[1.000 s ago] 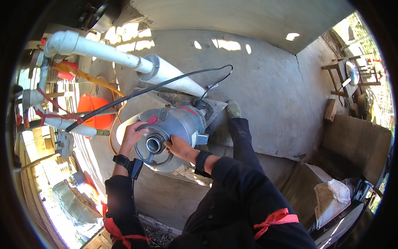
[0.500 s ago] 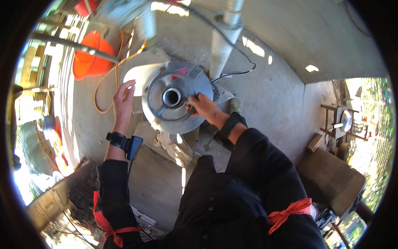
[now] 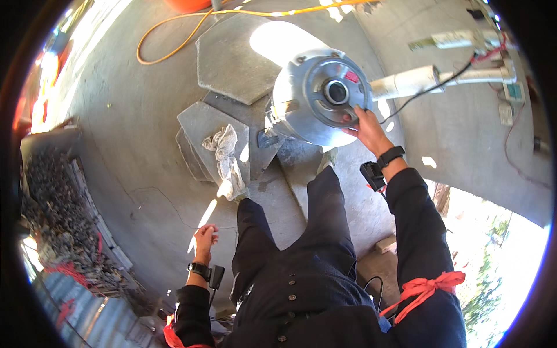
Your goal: The person walks to an outdoor area, scoops grains from a red basin into a strainer, then moves to a covered workshop. They carry a kettle to a grinding machine, place it on the hopper, and plug in the power cord. The person then retrieves a metal lid and wooden planks from a nearby stack.
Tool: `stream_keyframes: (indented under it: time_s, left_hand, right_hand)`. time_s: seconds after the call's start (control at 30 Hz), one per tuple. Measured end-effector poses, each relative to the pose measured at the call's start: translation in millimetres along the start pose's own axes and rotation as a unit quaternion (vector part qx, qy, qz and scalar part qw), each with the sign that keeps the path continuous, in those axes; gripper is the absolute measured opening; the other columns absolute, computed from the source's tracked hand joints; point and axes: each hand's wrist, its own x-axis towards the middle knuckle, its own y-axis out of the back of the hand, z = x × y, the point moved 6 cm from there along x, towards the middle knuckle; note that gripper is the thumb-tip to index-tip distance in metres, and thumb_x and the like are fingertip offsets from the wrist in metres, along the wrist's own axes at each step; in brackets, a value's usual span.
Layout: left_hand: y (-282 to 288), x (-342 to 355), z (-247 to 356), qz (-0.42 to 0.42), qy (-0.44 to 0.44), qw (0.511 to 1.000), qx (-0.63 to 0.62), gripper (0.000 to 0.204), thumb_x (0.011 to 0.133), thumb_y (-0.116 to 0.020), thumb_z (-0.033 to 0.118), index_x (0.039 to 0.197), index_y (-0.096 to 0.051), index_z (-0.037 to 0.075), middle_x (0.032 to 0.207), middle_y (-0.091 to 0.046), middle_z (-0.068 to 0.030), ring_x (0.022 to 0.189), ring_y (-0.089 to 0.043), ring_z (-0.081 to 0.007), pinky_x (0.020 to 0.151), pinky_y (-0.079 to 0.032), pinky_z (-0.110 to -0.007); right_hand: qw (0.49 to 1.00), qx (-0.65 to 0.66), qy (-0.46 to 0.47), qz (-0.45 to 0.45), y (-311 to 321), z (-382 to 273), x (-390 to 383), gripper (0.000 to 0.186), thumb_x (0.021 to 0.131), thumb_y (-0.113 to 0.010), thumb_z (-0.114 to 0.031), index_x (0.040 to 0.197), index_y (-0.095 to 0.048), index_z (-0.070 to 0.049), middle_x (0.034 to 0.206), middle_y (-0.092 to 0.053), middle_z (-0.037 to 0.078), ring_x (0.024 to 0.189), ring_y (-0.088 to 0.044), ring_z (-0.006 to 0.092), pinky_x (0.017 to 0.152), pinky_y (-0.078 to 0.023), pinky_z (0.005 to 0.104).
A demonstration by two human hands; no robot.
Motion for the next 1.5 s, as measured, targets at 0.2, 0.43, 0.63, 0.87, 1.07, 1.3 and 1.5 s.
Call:
stream_keyframes:
  time_s: [0.2, 0.43, 0.63, 0.87, 1.07, 1.3, 1.5]
  left_hand:
    - [-52.2, -2.2, -50.8, -0.053, 0.015, 0.995, -0.079, 0.018, 0.09, -0.054, 0.014, 0.102, -0.062, 0.004, 0.089, -0.067, -0.006, 0.065, -0.058, -0.0098, 0.056, -0.045, -0.021]
    - [-121.0, 10.9, -57.5, -0.091, 0.021, 0.987, -0.128, 0.016, 0.091, -0.053, 0.014, 0.101, -0.062, 0.006, 0.088, -0.066, -0.002, 0.066, -0.057, -0.0074, 0.06, -0.045, -0.021]
    - [-142.3, 14.0, -72.4, -0.104, 0.021, 0.985, -0.137, 0.016, 0.091, -0.052, 0.013, 0.1, -0.062, 0.005, 0.087, -0.065, -0.0015, 0.066, -0.057, -0.0072, 0.059, -0.044, -0.021]
    - [-130.8, 13.7, -88.4, -0.096, 0.027, 0.984, -0.145, 0.016, 0.09, -0.051, 0.012, 0.099, -0.062, 0.005, 0.087, -0.065, -0.0027, 0.064, -0.055, -0.0074, 0.058, -0.044, -0.021]
    - [-134.9, 22.0, -86.1, -0.103, 0.024, 0.981, -0.162, 0.016, 0.09, -0.051, 0.011, 0.099, -0.062, 0.004, 0.087, -0.065, -0.0035, 0.064, -0.056, -0.008, 0.057, -0.044, -0.021]
    - [-161.3, 23.0, -60.8, -0.131, 0.018, 0.976, -0.173, 0.016, 0.091, -0.05, 0.012, 0.1, -0.062, 0.006, 0.088, -0.064, -0.0004, 0.067, -0.055, -0.007, 0.061, -0.044, -0.021]
    - [-183.7, 30.3, -47.6, -0.135, 0.007, 0.971, -0.198, 0.017, 0.091, -0.051, 0.013, 0.101, -0.062, 0.006, 0.089, -0.065, -0.0014, 0.068, -0.055, -0.0081, 0.061, -0.044, -0.022]
  right_hand:
    - [0.999, -0.038, -0.026, 0.003, 3.0, 0.5, 3.1, 0.028, 0.097, -0.048, -0.032, 0.114, -0.05, -0.01, 0.099, -0.058, 0.006, 0.09, -0.058, 0.0181, 0.078, -0.052, 0.0385]
    - [0.995, -0.096, -0.034, 0.019, -2.2, -6.3, -2.5, 0.029, 0.097, -0.048, -0.033, 0.114, -0.049, -0.01, 0.099, -0.057, 0.005, 0.093, -0.057, 0.0159, 0.079, -0.049, 0.036]
    - [0.994, -0.108, -0.018, 0.029, -14.9, -6.8, -9.5, 0.034, 0.097, -0.048, -0.036, 0.116, -0.048, -0.008, 0.1, -0.056, 0.005, 0.094, -0.057, 0.0162, 0.078, -0.049, 0.0356]
    - [0.991, -0.124, -0.012, 0.041, -9.1, -5.3, -5.3, 0.036, 0.097, -0.047, -0.037, 0.117, -0.047, -0.007, 0.101, -0.057, 0.006, 0.093, -0.057, 0.0177, 0.075, -0.048, 0.0349]
    - [0.99, -0.13, -0.018, 0.059, -7.4, -5.6, -5.6, 0.036, 0.096, -0.047, -0.038, 0.117, -0.049, -0.009, 0.1, -0.059, 0.005, 0.093, -0.057, 0.0179, 0.075, -0.048, 0.0347]
    - [0.99, -0.132, -0.008, 0.044, -13.9, -6.9, -7.4, 0.034, 0.096, -0.048, -0.039, 0.114, -0.052, -0.011, 0.098, -0.06, 0.003, 0.089, -0.058, 0.0157, 0.074, -0.047, 0.033]
    - [0.994, -0.104, -0.012, 0.032, -18.4, -6.0, -5.6, 0.03, 0.095, -0.05, -0.038, 0.113, -0.053, -0.013, 0.098, -0.061, 0.001, 0.087, -0.057, 0.0145, 0.069, -0.045, 0.0311]
